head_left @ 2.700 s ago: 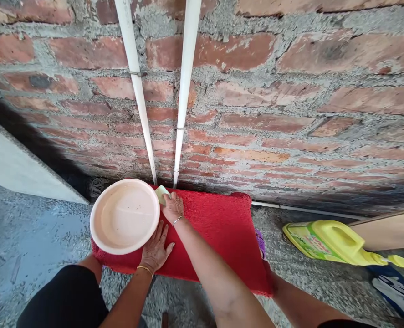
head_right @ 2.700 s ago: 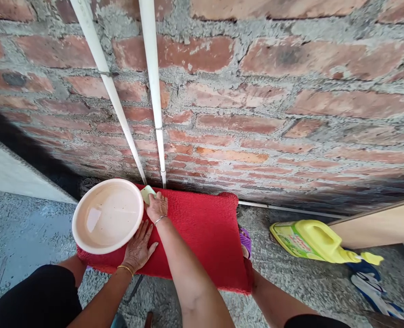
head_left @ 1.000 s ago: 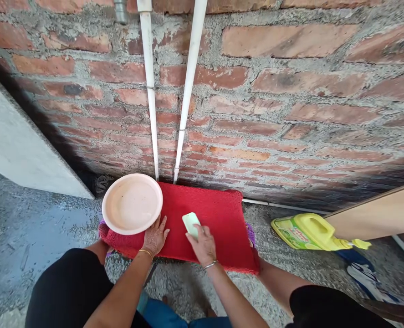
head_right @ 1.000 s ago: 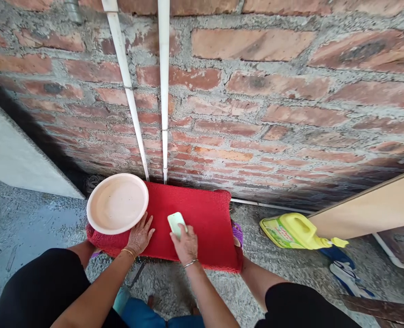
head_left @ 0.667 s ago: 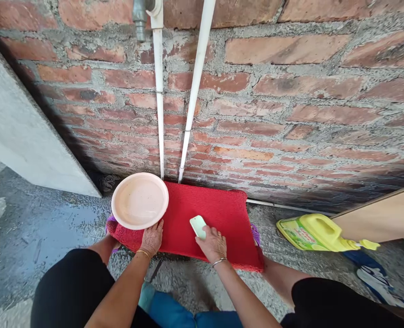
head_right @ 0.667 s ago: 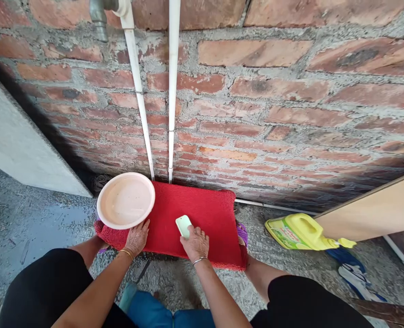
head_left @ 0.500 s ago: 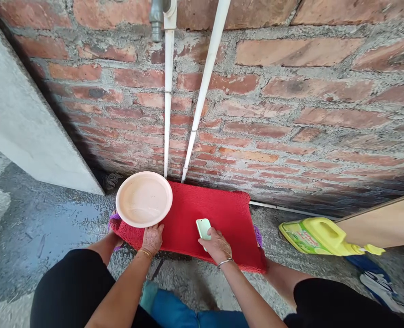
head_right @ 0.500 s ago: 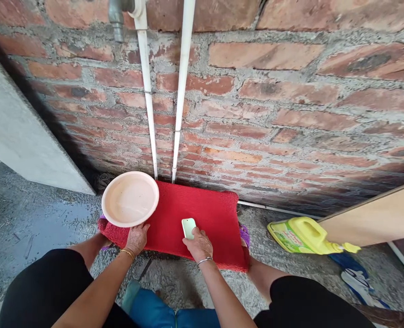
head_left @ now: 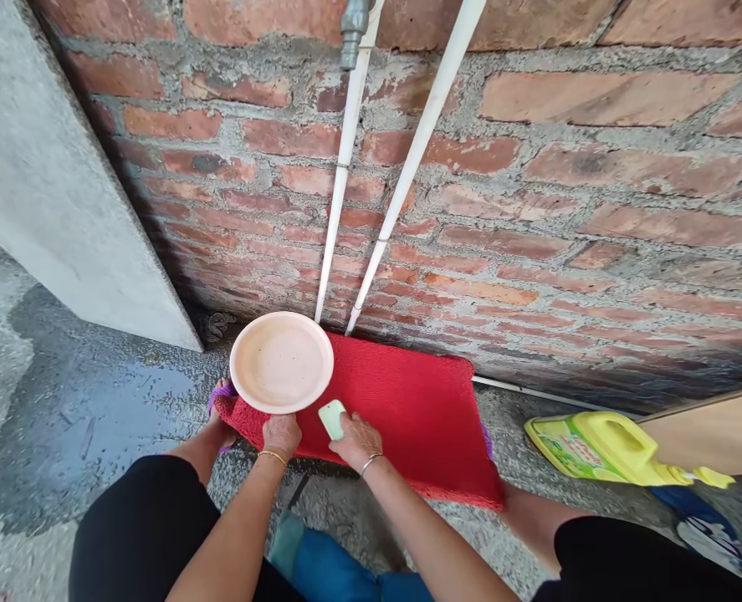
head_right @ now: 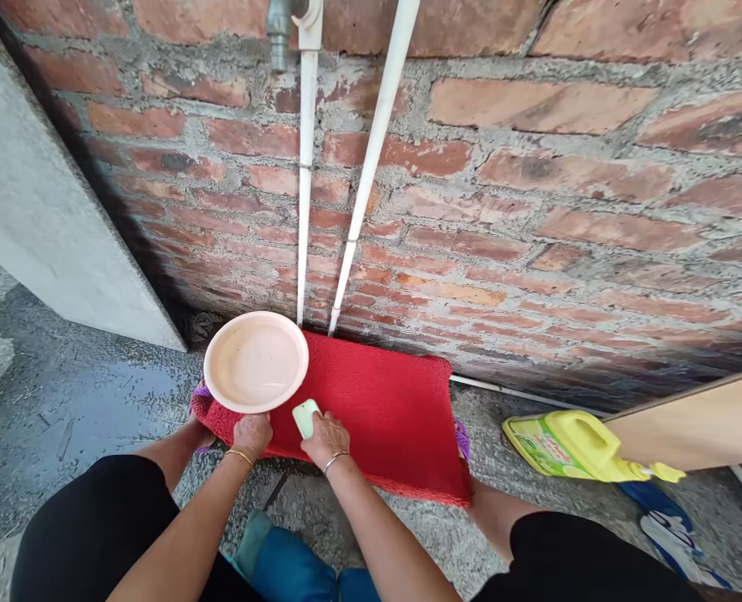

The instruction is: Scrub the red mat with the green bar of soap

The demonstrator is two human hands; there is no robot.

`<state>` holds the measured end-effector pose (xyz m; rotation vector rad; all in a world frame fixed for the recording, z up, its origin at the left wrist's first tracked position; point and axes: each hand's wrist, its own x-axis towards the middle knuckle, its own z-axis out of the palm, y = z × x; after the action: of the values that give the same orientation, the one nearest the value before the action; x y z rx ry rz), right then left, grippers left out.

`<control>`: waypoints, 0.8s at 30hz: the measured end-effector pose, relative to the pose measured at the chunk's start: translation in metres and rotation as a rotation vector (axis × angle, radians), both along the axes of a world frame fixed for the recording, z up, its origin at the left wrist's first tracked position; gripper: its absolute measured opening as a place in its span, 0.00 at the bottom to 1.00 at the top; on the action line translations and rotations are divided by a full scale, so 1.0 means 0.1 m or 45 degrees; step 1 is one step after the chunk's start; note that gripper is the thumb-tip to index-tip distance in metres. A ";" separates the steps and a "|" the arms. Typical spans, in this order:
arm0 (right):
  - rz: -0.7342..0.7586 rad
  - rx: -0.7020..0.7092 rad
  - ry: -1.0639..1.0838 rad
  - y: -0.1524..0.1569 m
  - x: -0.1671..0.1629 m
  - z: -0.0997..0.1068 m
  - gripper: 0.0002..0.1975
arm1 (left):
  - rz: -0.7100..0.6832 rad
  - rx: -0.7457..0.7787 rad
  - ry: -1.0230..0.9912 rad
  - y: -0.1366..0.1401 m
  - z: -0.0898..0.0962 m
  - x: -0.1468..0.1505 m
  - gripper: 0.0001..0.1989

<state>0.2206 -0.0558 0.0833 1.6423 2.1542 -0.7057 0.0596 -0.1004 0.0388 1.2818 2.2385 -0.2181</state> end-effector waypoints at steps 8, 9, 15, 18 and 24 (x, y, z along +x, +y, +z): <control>-0.373 -0.022 0.130 0.20 -0.05 0.04 0.19 | -0.072 0.112 -0.011 0.03 -0.15 0.02 0.19; -0.384 -0.031 0.159 0.20 -0.17 0.03 0.19 | -0.082 0.121 -0.011 0.02 -0.14 0.03 0.19; -0.256 0.003 0.121 0.15 -0.22 -0.07 0.21 | -0.192 0.238 0.025 0.00 -0.15 0.17 0.20; -0.307 0.030 0.007 0.14 0.44 -0.10 0.21 | -0.336 0.412 0.078 0.00 -0.26 0.26 0.20; -0.624 0.221 -0.171 0.16 1.85 -0.12 0.19 | -0.569 0.774 0.129 0.00 -0.55 0.44 0.20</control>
<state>0.4058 -0.0399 0.0710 2.2756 1.7719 -0.5230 0.1034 -0.1003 -0.0163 2.1296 2.1456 0.2690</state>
